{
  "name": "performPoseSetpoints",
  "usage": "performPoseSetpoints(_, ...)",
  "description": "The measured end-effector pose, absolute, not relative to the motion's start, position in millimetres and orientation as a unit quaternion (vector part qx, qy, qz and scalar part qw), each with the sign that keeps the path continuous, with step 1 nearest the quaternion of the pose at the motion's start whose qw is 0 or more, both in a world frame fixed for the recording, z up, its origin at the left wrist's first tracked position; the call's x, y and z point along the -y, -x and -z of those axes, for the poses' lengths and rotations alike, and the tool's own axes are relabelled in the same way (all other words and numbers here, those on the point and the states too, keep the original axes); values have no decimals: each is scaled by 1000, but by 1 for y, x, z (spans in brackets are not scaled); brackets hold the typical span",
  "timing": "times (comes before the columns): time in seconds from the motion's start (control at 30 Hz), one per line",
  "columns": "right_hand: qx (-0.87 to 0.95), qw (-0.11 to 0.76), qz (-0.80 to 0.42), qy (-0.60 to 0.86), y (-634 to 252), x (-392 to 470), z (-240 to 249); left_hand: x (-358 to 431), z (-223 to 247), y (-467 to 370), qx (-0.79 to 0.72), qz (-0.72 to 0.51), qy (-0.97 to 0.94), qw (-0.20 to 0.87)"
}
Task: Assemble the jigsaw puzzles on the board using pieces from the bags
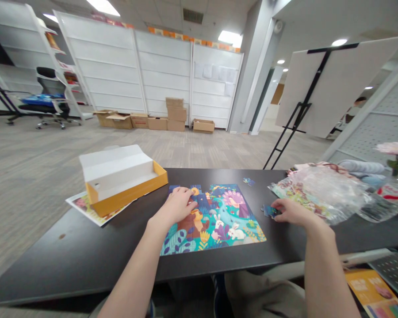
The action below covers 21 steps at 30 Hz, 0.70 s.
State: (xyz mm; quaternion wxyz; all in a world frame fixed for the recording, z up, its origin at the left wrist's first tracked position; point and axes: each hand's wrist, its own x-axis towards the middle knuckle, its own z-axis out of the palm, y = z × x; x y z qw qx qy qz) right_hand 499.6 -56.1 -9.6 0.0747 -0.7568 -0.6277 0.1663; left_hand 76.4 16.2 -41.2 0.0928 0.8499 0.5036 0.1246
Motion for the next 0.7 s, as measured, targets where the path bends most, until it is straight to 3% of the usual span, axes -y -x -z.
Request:
performPoseSetpoints(0.17,634,137,-197,735,-490,58,-1,-13,37,-74,-530,-119,-835,82)
performPoseSetpoints(0.33,671,334,-272,603,-455,46,-18,-6,26,-77,-536,-101,-835,80)
performPoseSetpoints(0.43,671,403,-270,561,-424,27,-20,-2,22,-79,-532,-92,-838,84)
performPoseSetpoints(0.7,689,418,-275,524,-343,-33,-2,8,19,-70,-525,-100,-841,87)
